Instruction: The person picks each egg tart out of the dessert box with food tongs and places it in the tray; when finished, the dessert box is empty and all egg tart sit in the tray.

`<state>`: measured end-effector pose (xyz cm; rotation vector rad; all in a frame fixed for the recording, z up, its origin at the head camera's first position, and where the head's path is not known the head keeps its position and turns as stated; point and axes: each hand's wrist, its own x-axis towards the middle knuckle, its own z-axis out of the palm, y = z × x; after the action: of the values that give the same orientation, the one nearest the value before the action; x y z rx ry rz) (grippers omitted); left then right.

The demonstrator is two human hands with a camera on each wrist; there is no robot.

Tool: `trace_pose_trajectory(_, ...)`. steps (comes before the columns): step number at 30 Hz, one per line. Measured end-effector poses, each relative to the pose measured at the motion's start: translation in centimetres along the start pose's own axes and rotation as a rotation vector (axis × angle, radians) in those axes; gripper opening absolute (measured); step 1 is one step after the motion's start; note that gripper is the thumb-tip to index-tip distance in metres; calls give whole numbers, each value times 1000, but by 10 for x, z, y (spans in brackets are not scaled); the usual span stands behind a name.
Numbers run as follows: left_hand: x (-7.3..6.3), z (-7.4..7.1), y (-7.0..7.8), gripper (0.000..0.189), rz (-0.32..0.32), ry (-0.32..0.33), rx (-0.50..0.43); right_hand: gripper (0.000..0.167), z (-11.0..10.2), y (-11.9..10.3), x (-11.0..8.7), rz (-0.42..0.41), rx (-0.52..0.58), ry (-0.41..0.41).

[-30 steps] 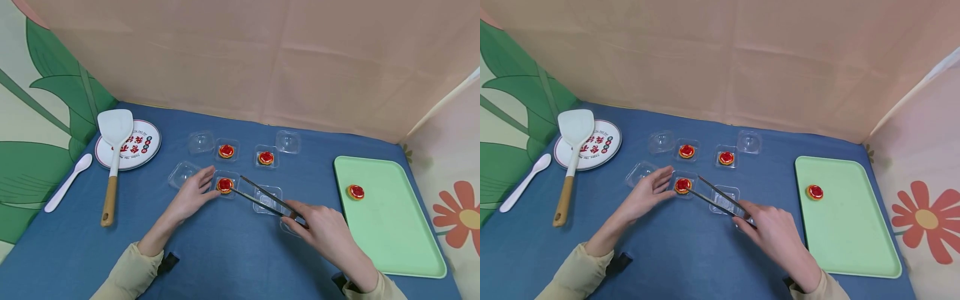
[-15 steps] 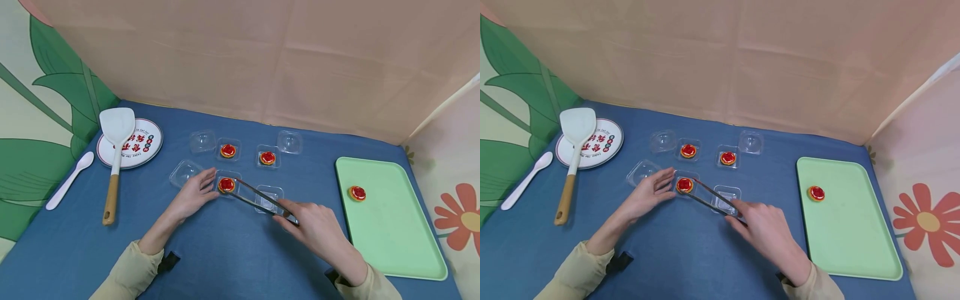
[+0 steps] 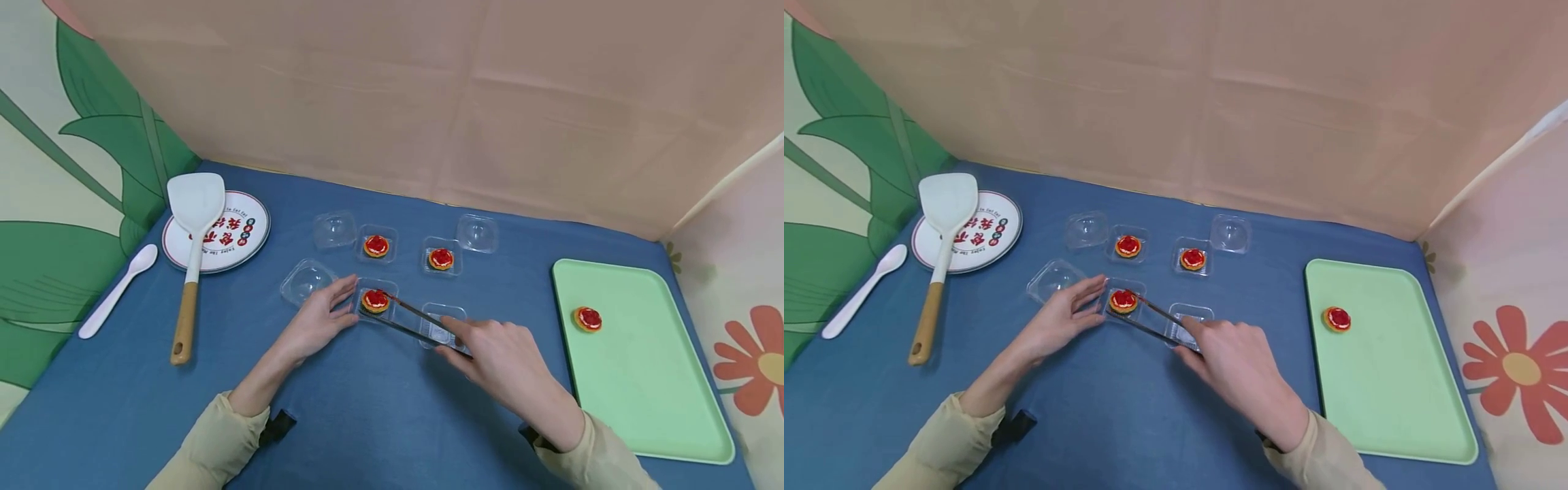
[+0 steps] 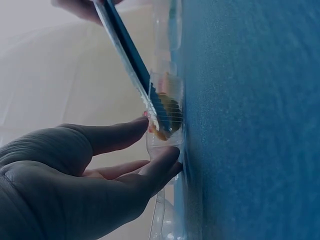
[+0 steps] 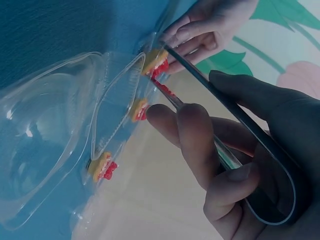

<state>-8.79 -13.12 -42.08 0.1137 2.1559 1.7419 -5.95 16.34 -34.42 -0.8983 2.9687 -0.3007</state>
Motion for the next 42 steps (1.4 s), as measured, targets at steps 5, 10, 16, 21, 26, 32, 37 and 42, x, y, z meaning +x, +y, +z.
trace_pose_trajectory(5,1,1,-1,68,11,-2,-2,35,0,-1,3,4,-12,-18)
trace_pose_trajectory(10,0,1,0,68,25,1,-1,37,-1,-2,5,9,-24,-22)
trace_pose_trajectory(16,0,0,0,67,27,6,-1,38,-1,-2,7,16,-19,-29)
trace_pose_trajectory(21,0,0,0,67,29,9,11,38,4,-3,11,-8,-14,-25)
trace_pose_trajectory(26,-1,1,0,67,30,13,27,35,7,-3,13,-36,-17,1)
trace_pose_trajectory(32,0,1,-1,66,35,13,41,35,8,-2,13,-25,10,1)
trace_pose_trajectory(37,-1,1,-1,66,52,13,39,35,8,-2,14,-15,23,-4)
trace_pose_trajectory(42,-1,0,-2,66,61,11,42,36,9,-1,12,-16,22,10)
